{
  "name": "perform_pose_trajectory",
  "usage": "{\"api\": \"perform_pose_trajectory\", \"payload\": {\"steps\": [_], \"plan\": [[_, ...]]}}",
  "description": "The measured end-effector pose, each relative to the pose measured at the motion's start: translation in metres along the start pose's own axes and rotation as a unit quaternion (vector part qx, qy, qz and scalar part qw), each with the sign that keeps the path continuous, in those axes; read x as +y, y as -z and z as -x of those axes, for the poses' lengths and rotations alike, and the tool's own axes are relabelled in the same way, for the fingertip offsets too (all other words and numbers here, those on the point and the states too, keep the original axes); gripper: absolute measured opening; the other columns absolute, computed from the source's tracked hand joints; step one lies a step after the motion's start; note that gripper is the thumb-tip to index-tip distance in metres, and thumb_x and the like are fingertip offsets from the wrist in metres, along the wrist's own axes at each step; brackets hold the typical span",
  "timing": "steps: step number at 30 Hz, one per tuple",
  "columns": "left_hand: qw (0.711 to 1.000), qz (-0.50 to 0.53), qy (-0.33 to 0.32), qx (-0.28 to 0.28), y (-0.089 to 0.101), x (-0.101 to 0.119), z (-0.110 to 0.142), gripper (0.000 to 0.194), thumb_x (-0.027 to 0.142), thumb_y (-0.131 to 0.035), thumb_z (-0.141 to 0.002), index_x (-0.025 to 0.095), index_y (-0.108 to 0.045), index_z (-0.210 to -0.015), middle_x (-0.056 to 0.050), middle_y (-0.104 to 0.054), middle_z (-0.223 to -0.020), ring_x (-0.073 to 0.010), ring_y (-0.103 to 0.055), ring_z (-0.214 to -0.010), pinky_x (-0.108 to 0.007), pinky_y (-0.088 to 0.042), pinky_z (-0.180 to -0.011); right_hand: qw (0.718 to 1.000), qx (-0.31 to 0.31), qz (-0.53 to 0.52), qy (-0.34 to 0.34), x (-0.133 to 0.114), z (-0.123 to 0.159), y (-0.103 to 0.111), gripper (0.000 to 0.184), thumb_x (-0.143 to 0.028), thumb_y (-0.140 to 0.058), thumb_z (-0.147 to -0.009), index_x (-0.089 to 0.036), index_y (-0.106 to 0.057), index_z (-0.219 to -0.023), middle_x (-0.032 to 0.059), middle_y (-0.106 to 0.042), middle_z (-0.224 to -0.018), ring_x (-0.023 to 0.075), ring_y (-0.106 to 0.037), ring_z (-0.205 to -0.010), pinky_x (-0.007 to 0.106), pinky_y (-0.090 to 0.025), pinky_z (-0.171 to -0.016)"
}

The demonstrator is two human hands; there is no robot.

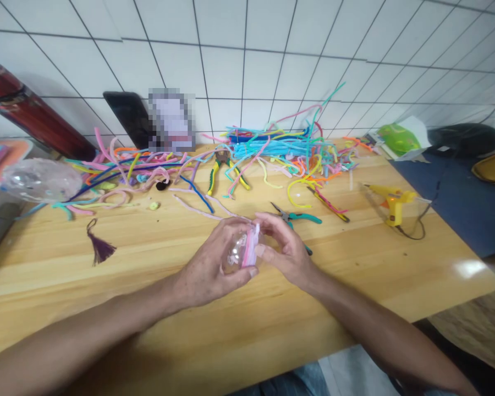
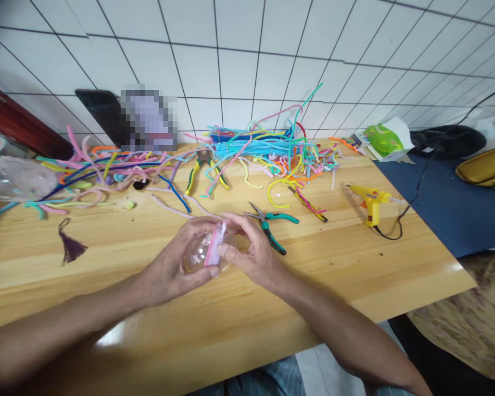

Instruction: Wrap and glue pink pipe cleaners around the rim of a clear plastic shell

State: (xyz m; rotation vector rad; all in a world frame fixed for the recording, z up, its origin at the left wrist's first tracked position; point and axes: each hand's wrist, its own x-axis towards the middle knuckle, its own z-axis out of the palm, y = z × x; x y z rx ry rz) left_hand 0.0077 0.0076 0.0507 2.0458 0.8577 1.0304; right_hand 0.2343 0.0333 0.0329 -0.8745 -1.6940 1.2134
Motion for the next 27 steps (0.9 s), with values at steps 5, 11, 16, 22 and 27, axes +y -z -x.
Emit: {"api": "perform_pose_trajectory", "payload": {"steps": [5,11,16,22,27], "plan": [[1.000,-0.004,0.004,-0.006,0.002,0.004,-0.002,0.054,0.022,-0.069,-0.101,0.031,-0.045,-0.148,-0.011,-0.057,-0.143,-0.0276,-0.056,-0.136,-0.046,-0.049,-0.118,0.999,-0.010,0.036,0.032,-0.001,-0.001,0.001,0.046,-0.047,-0.078,-0.099,-0.035,-0.070,-0.142,0.0066,-0.073,-0.137,0.0272,-0.068,-0.126,0.045,-0.056,-0.109],[1.000,-0.017,0.001,-0.010,0.003,0.009,-0.004,0.049,0.022,-0.066,-0.102,0.029,-0.045,-0.145,-0.010,-0.057,-0.140,-0.0267,-0.057,-0.134,-0.046,-0.049,-0.117,0.998,-0.012,0.047,0.036,-0.003,-0.002,0.002,0.045,-0.050,-0.077,-0.098,-0.034,-0.072,-0.140,0.0079,-0.073,-0.135,0.0288,-0.068,-0.126,0.048,-0.055,-0.112],[1.000,0.002,0.006,-0.025,0.006,0.008,-0.005,0.045,0.026,-0.066,-0.105,0.029,-0.047,-0.145,-0.011,-0.058,-0.143,-0.0270,-0.057,-0.136,-0.045,-0.051,-0.116,0.999,-0.010,0.047,0.019,-0.001,-0.002,0.002,0.047,-0.049,-0.080,-0.096,-0.033,-0.073,-0.139,0.0083,-0.074,-0.135,0.0296,-0.068,-0.127,0.048,-0.056,-0.111],[0.999,-0.002,0.021,-0.032,0.006,0.007,-0.004,0.048,0.021,-0.065,-0.102,0.029,-0.046,-0.145,-0.010,-0.056,-0.144,-0.0263,-0.056,-0.136,-0.046,-0.049,-0.119,0.999,-0.008,0.043,0.021,-0.002,-0.003,0.002,0.045,-0.049,-0.080,-0.096,-0.033,-0.074,-0.137,0.0080,-0.074,-0.135,0.0293,-0.069,-0.127,0.047,-0.056,-0.111],[0.998,0.016,0.030,-0.052,0.012,0.007,-0.003,0.042,0.024,-0.058,-0.106,0.028,-0.047,-0.147,-0.012,-0.054,-0.148,-0.0274,-0.053,-0.141,-0.048,-0.048,-0.121,0.999,-0.002,0.051,0.014,-0.002,-0.003,0.001,0.045,-0.051,-0.079,-0.096,-0.032,-0.074,-0.136,0.0087,-0.074,-0.134,0.0291,-0.069,-0.126,0.047,-0.057,-0.110]]}}
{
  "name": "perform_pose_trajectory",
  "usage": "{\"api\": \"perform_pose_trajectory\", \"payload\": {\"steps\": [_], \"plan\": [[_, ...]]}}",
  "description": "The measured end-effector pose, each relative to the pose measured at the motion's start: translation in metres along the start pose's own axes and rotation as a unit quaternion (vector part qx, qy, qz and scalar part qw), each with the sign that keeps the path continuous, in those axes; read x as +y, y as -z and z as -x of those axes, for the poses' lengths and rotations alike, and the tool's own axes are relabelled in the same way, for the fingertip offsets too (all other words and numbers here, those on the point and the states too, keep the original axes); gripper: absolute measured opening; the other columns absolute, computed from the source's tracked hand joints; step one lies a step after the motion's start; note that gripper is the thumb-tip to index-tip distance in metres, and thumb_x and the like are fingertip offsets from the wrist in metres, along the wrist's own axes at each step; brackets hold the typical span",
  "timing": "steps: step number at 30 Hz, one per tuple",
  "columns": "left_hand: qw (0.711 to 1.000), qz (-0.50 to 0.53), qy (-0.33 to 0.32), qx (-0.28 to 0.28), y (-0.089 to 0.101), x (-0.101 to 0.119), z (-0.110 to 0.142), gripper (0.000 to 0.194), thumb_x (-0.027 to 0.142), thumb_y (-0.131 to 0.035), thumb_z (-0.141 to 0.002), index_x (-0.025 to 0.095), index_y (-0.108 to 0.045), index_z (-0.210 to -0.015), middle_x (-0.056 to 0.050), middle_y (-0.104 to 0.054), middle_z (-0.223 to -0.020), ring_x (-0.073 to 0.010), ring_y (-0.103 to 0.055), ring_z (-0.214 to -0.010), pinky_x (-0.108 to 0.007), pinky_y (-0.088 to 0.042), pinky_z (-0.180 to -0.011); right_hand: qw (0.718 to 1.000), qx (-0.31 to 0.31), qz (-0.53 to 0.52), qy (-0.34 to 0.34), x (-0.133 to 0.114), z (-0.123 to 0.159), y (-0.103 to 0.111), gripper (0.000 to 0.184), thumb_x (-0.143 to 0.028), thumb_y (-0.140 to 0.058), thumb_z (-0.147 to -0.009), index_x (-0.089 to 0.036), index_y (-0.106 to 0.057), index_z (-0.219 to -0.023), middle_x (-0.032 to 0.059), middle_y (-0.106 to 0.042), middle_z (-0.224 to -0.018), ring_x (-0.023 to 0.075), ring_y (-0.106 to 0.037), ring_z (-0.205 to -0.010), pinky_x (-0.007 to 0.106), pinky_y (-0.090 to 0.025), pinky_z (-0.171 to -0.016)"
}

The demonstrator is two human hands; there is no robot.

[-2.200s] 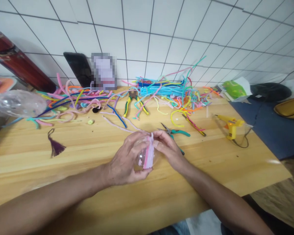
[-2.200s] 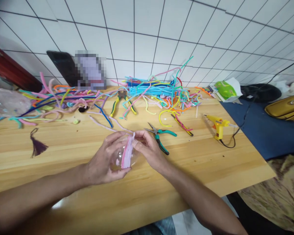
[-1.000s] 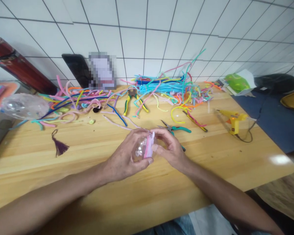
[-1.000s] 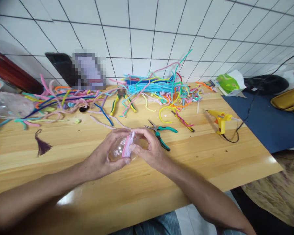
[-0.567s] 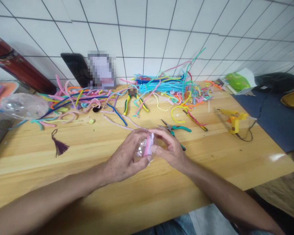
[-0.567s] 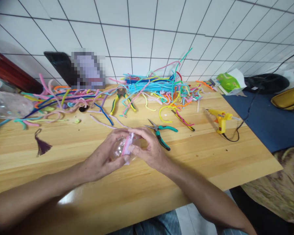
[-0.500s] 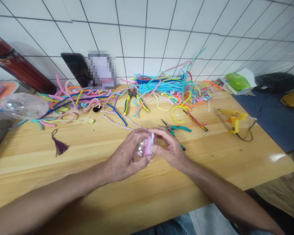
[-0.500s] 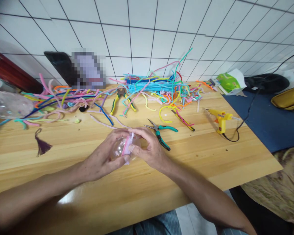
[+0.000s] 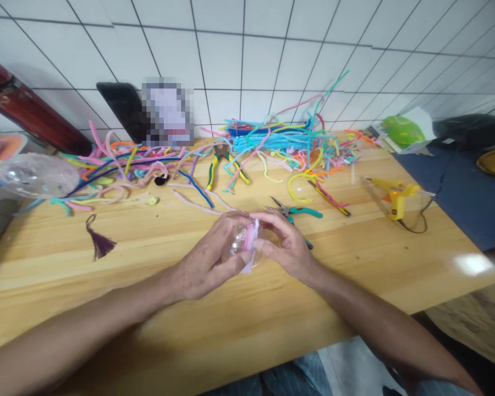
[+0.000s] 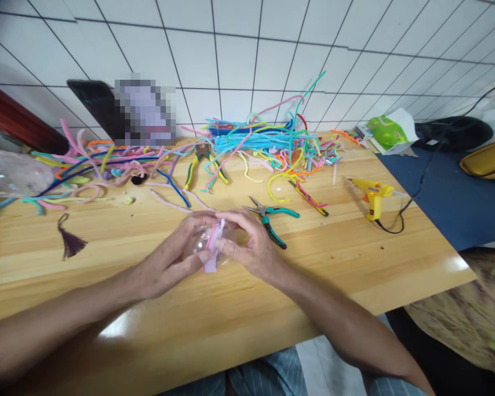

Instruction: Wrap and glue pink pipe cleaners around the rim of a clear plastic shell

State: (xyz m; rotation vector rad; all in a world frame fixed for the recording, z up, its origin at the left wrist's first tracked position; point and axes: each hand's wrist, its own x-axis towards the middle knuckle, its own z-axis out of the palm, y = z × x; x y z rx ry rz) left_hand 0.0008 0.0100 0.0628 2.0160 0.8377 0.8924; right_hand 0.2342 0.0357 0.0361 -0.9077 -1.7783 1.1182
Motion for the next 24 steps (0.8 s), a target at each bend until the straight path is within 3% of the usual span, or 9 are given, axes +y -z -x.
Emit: {"api": "perform_pose_trajectory", "payload": {"steps": [2,7,10,14,20,24], "plan": [[1.000,-0.002,0.000,-0.007,0.002,-0.001,0.000,0.048,0.025,-0.062,-0.104,0.029,-0.046,-0.148,-0.012,-0.054,-0.148,-0.0285,-0.055,-0.141,-0.050,-0.049,-0.120,1.000,0.002,-0.002,-0.003,0.000,0.000,0.000,0.045,-0.051,-0.080,-0.095,-0.032,-0.074,-0.136,0.0083,-0.075,-0.133,0.0286,-0.070,-0.125,0.046,-0.058,-0.109],[0.998,-0.054,-0.021,-0.015,0.000,-0.009,-0.002,0.088,0.029,-0.087,-0.085,0.032,-0.036,-0.157,-0.015,-0.050,-0.152,-0.0355,-0.053,-0.145,-0.058,-0.051,-0.120,1.000,0.005,-0.017,-0.016,0.000,0.000,0.000,0.044,-0.050,-0.080,-0.095,-0.033,-0.074,-0.135,0.0072,-0.074,-0.133,0.0279,-0.071,-0.122,0.047,-0.059,-0.108],[0.995,-0.095,-0.031,-0.013,-0.003,-0.014,0.000,0.098,0.031,-0.092,-0.081,0.032,-0.033,-0.159,-0.018,-0.046,-0.155,-0.0394,-0.048,-0.151,-0.062,-0.051,-0.120,1.000,0.004,-0.020,-0.018,-0.002,0.000,-0.001,0.043,-0.049,-0.080,-0.095,-0.033,-0.074,-0.135,0.0074,-0.074,-0.132,0.0283,-0.071,-0.122,0.047,-0.059,-0.107],[0.990,-0.137,-0.043,0.000,-0.006,-0.018,0.003,0.100,0.026,-0.091,-0.078,0.031,-0.032,-0.159,-0.019,-0.044,-0.157,-0.0423,-0.043,-0.155,-0.064,-0.050,-0.122,0.999,0.006,-0.031,-0.008,-0.001,-0.001,-0.001,0.041,-0.046,-0.080,-0.096,-0.034,-0.074,-0.135,0.0058,-0.075,-0.131,0.0271,-0.071,-0.121,0.045,-0.058,-0.106],[0.989,-0.138,-0.057,-0.003,-0.004,-0.016,0.000,0.095,0.015,-0.081,-0.078,0.029,-0.033,-0.159,-0.019,-0.047,-0.154,-0.0392,-0.045,-0.154,-0.060,-0.052,-0.121,0.999,0.006,-0.029,-0.021,0.006,0.000,-0.001,0.044,-0.050,-0.080,-0.095,-0.033,-0.074,-0.136,0.0066,-0.075,-0.131,0.0270,-0.072,-0.119,0.045,-0.059,-0.105],[0.993,-0.103,-0.055,-0.016,0.001,-0.015,-0.004,0.096,0.021,-0.084,-0.081,0.031,-0.032,-0.161,-0.017,-0.049,-0.153,-0.0371,-0.051,-0.149,-0.059,-0.053,-0.120,0.996,0.014,-0.064,-0.054,0.007,-0.004,-0.002,0.046,-0.053,-0.081,-0.093,-0.030,-0.074,-0.132,0.0064,-0.077,-0.128,0.0258,-0.073,-0.119,0.043,-0.060,-0.106]]}}
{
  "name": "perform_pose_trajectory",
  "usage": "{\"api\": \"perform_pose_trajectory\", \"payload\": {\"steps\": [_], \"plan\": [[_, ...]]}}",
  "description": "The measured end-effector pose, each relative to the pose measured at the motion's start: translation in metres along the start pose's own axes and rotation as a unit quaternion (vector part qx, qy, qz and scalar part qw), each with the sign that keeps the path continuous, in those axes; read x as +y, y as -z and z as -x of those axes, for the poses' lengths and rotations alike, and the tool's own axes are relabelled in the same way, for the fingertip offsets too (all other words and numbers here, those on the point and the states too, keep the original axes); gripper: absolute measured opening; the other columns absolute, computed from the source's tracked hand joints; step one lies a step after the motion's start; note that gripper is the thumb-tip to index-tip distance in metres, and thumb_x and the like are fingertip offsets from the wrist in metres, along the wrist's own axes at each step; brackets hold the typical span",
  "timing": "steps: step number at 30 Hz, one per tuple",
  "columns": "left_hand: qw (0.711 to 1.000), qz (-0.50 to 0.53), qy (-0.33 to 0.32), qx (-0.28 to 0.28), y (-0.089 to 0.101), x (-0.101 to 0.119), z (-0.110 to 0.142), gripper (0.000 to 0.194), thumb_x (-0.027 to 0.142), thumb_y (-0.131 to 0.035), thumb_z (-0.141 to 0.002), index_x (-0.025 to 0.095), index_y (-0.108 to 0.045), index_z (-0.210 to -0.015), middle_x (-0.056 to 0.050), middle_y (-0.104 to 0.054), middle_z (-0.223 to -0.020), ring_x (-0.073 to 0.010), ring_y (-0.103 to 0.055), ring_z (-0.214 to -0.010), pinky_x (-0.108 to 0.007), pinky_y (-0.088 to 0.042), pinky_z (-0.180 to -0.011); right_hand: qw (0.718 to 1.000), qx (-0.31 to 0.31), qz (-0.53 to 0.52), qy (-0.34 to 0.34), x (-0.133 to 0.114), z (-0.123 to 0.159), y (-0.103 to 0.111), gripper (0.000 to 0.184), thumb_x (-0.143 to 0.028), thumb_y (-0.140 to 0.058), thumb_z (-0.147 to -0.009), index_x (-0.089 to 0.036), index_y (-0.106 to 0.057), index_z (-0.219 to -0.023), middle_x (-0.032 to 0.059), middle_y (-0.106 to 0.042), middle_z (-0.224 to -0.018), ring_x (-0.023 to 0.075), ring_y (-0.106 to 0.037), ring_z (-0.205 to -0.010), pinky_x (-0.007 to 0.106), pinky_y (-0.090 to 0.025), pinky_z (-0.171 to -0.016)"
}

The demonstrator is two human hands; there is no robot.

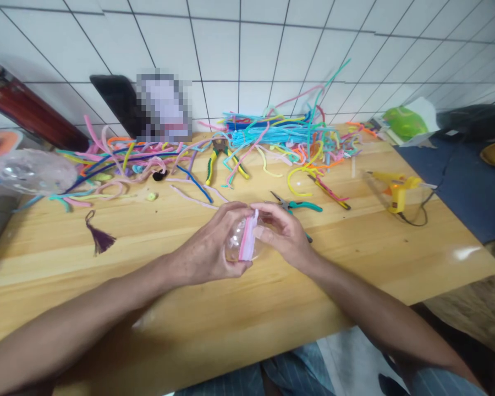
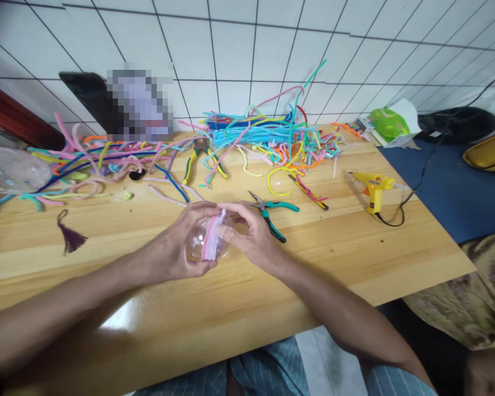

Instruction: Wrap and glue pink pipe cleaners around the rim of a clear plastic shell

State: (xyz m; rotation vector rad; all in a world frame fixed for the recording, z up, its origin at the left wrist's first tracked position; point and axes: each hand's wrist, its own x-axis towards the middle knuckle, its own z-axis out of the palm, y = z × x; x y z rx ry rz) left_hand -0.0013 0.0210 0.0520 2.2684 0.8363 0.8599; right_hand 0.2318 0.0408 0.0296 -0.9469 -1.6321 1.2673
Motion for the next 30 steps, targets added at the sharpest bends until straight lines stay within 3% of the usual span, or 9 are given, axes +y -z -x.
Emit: {"api": "perform_pose_trajectory", "payload": {"steps": [8,12,16,19,23,26,30], "plan": [[0.996,0.065,0.032,-0.055,0.010,-0.004,-0.002,0.097,0.037,-0.085,-0.092,0.032,-0.029,-0.171,-0.017,-0.052,-0.161,-0.0356,-0.053,-0.149,-0.057,-0.048,-0.125,0.998,-0.005,-0.030,-0.048,-0.006,-0.008,-0.002,0.038,-0.056,-0.082,-0.090,-0.027,-0.078,-0.114,0.0031,-0.081,-0.110,0.0232,-0.076,-0.103,0.038,-0.062,-0.094],[0.994,0.097,0.032,-0.044,0.011,-0.004,-0.004,0.083,0.039,-0.084,-0.094,0.032,-0.043,-0.166,-0.016,-0.056,-0.158,-0.0339,-0.056,-0.146,-0.055,-0.048,-0.124,0.997,-0.010,-0.031,-0.065,-0.004,-0.011,-0.002,0.043,-0.059,-0.082,-0.089,-0.027,-0.078,-0.117,0.0040,-0.082,-0.113,0.0247,-0.077,-0.107,0.039,-0.063,-0.094],[0.992,0.106,0.062,-0.026,0.010,-0.005,-0.007,0.063,0.036,-0.083,-0.091,0.028,-0.060,-0.150,-0.012,-0.066,-0.142,-0.0307,-0.064,-0.132,-0.051,-0.053,-0.117,0.997,0.001,-0.031,-0.065,0.001,-0.011,0.000,0.056,-0.070,-0.078,-0.089,-0.027,-0.077,-0.124,0.0078,-0.081,-0.126,0.0281,-0.076,-0.119,0.046,-0.061,-0.105],[0.975,0.162,0.148,0.012,0.009,-0.011,-0.008,0.062,0.045,-0.084,-0.087,0.025,-0.063,-0.141,-0.010,-0.069,-0.134,-0.0294,-0.068,-0.121,-0.047,-0.057,-0.108,0.999,0.037,-0.007,-0.025,0.001,-0.006,0.002,0.056,-0.069,-0.075,-0.093,-0.027,-0.072,-0.131,0.0095,-0.077,-0.130,0.0279,-0.073,-0.122,0.048,-0.060,-0.108],[0.922,0.268,0.272,0.059,0.008,-0.019,-0.010,0.070,0.061,-0.081,-0.084,0.024,-0.062,-0.140,-0.008,-0.072,-0.125,-0.0303,-0.069,-0.114,-0.042,-0.061,-0.092,0.991,0.051,0.083,0.089,-0.009,0.004,0.002,0.047,-0.046,-0.076,-0.098,-0.029,-0.065,-0.140,0.0108,-0.068,-0.137,0.0279,-0.069,-0.126,0.047,-0.061,-0.105],[0.912,0.287,0.283,0.081,0.007,-0.019,-0.012,0.070,0.060,-0.080,-0.083,0.025,-0.061,-0.141,-0.007,-0.072,-0.125,-0.0309,-0.068,-0.118,-0.041,-0.060,-0.094,0.975,0.026,0.167,0.142,-0.016,0.007,-0.002,0.042,-0.032,-0.073,-0.097,-0.030,-0.065,-0.138,0.0108,-0.068,-0.139,0.0300,-0.065,-0.130,0.050,-0.061,-0.104],[0.914,0.287,0.275,0.084,0.005,-0.016,-0.011,0.070,0.059,-0.081,-0.084,0.026,-0.060,-0.142,-0.006,-0.072,-0.128,-0.0311,-0.067,-0.123,-0.044,-0.059,-0.102,0.960,0.034,0.226,0.164,-0.017,0.006,-0.008,0.043,-0.022,-0.069,-0.092,-0.031,-0.065,-0.133,0.0101,-0.070,-0.133,0.0308,-0.066,-0.127,0.051,-0.063,-0.099]]}}
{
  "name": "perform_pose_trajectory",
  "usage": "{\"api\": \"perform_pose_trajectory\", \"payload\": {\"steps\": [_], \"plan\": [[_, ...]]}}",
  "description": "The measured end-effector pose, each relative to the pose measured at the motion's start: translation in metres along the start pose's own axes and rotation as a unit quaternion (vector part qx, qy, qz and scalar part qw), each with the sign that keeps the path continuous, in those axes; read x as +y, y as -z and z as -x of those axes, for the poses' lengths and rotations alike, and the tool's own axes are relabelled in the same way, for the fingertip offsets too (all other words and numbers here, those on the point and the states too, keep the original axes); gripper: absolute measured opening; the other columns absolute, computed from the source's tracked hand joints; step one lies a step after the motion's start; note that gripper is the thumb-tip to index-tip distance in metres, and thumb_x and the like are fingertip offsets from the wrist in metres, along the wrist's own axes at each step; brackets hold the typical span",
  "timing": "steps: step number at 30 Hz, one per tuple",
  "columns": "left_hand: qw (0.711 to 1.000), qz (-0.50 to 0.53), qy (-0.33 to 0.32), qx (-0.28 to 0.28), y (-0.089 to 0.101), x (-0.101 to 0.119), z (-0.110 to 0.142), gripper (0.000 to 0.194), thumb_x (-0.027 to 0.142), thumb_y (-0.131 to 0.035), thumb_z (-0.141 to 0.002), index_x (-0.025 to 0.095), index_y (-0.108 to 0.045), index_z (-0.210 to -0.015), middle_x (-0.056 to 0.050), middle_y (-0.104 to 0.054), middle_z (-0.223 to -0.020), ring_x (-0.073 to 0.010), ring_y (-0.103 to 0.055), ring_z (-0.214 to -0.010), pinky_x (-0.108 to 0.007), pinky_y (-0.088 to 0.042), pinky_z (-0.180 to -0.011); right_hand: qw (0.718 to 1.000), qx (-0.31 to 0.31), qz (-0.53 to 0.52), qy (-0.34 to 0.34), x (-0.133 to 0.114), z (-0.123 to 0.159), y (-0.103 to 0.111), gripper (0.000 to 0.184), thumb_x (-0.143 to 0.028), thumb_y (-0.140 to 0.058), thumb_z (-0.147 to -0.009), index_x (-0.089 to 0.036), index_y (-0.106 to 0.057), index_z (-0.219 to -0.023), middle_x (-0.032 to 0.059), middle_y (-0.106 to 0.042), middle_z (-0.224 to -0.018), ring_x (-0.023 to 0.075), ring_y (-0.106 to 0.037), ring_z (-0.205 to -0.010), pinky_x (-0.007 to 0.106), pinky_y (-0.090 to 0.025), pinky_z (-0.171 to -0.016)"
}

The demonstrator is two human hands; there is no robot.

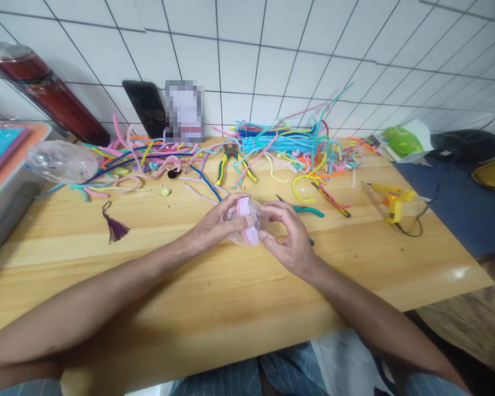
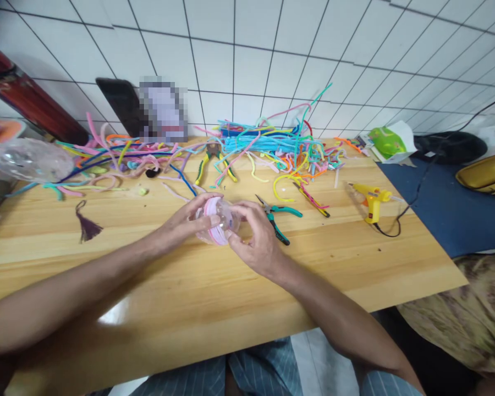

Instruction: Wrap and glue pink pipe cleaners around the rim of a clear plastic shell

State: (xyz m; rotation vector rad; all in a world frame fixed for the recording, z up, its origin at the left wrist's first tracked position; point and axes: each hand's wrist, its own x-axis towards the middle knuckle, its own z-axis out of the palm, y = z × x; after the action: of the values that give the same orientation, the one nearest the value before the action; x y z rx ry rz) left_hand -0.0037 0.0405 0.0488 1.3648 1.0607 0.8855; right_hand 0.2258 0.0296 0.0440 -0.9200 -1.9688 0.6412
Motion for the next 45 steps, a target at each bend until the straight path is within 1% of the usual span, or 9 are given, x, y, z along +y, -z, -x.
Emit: {"api": "perform_pose_trajectory", "payload": {"steps": [7,13,17,20,24,30,36,41,45], "plan": [[1.000,0.000,-0.005,0.004,-0.005,-0.002,0.004,0.071,0.058,-0.082,-0.085,0.025,-0.058,-0.143,-0.007,-0.071,-0.129,-0.0298,-0.066,-0.122,-0.044,-0.059,-0.102,0.999,0.018,0.021,0.017,-0.001,0.003,-0.004,0.051,-0.017,-0.073,-0.083,-0.030,-0.060,-0.131,0.0113,-0.067,-0.130,0.0322,-0.064,-0.127,0.051,-0.063,-0.098],[1.000,0.006,0.004,-0.007,-0.007,-0.003,0.002,0.087,0.054,-0.092,-0.072,0.023,-0.054,-0.144,-0.008,-0.071,-0.129,-0.0276,-0.070,-0.112,-0.039,-0.061,-0.094,0.999,0.009,0.030,0.013,-0.001,0.004,-0.003,0.053,-0.018,-0.074,-0.082,-0.030,-0.059,-0.132,0.0121,-0.065,-0.132,0.0334,-0.063,-0.129,0.055,-0.061,-0.103],[1.000,0.023,0.014,0.003,-0.006,-0.003,-0.001,0.085,0.051,-0.091,-0.069,0.021,-0.055,-0.141,-0.007,-0.070,-0.121,-0.0253,-0.069,-0.105,-0.036,-0.060,-0.088,1.000,-0.011,-0.013,-0.001,0.000,0.001,0.002,0.044,-0.023,-0.072,-0.090,-0.029,-0.061,-0.131,0.0111,-0.068,-0.133,0.0309,-0.065,-0.128,0.051,-0.061,-0.102],[0.999,0.038,0.031,0.012,-0.004,-0.003,-0.003,0.082,0.053,-0.089,-0.069,0.020,-0.058,-0.137,-0.006,-0.070,-0.116,-0.0255,-0.067,-0.106,-0.036,-0.058,-0.090,0.999,-0.018,-0.044,-0.007,0.002,-0.001,0.004,0.038,-0.028,-0.069,-0.096,-0.028,-0.061,-0.133,0.0107,-0.069,-0.136,0.0298,-0.066,-0.127,0.049,-0.061,-0.101],[0.996,0.071,0.053,0.028,-0.004,-0.004,-0.005,0.083,0.054,-0.090,-0.068,0.021,-0.060,-0.137,-0.006,-0.071,-0.117,-0.0270,-0.066,-0.110,-0.035,-0.055,-0.092,0.999,-0.005,-0.036,0.024,0.006,-0.001,0.003,0.040,-0.025,-0.070,-0.096,-0.027,-0.061,-0.134,0.0115,-0.069,-0.138,0.0300,-0.066,-0.130,0.050,-0.062,-0.101],[0.987,0.132,0.080,0.046,-0.007,-0.005,-0.006,0.083,0.054,-0.092,-0.064,0.021,-0.062,-0.134,-0.006,-0.072,-0.117,-0.0269,-0.068,-0.105,-0.035,-0.054,-0.089,0.998,0.004,0.010,0.063,0.009,0.000,0.000,0.051,-0.015,-0.071,-0.089,-0.027,-0.060,-0.137,0.0129,-0.069,-0.137,0.0314,-0.067,-0.132,0.052,-0.063,-0.102],[0.989,0.118,0.072,0.044,-0.007,-0.004,-0.006,0.083,0.056,-0.092,-0.063,0.021,-0.064,-0.131,-0.008,-0.072,-0.121,-0.0291,-0.067,-0.109,-0.037,-0.054,-0.092,0.996,0.009,0.038,0.078,0.009,0.002,-0.001,0.057,-0.012,-0.071,-0.085,-0.027,-0.058,-0.139,0.0145,-0.067,-0.138,0.0326,-0.066,-0.131,0.055,-0.062,-0.104],[0.991,0.107,0.073,0.044,-0.007,-0.005,-0.007,0.086,0.060,-0.091,-0.063,0.021,-0.063,-0.134,-0.007,-0.071,-0.120,-0.0284,-0.067,-0.107,-0.038,-0.054,-0.091,0.997,0.007,0.028,0.077,0.009,0.001,0.000,0.051,-0.015,-0.070,-0.088,-0.026,-0.059,-0.137,0.0144,-0.068,-0.137,0.0317,-0.067,-0.130,0.052,-0.064,-0.101],[0.994,0.075,0.063,0.041,-0.006,-0.005,-0.005,0.089,0.064,-0.090,-0.064,0.021,-0.061,-0.137,-0.008,-0.071,-0.122,-0.0305,-0.067,-0.112,-0.039,-0.055,-0.093,0.996,0.020,0.033,0.082,0.008,0.001,-0.002,0.046,-0.016,-0.070,-0.090,-0.026,-0.060,-0.134,0.0142,-0.068,-0.133,0.0312,-0.068,-0.128,0.051,-0.064,-0.099]]}}
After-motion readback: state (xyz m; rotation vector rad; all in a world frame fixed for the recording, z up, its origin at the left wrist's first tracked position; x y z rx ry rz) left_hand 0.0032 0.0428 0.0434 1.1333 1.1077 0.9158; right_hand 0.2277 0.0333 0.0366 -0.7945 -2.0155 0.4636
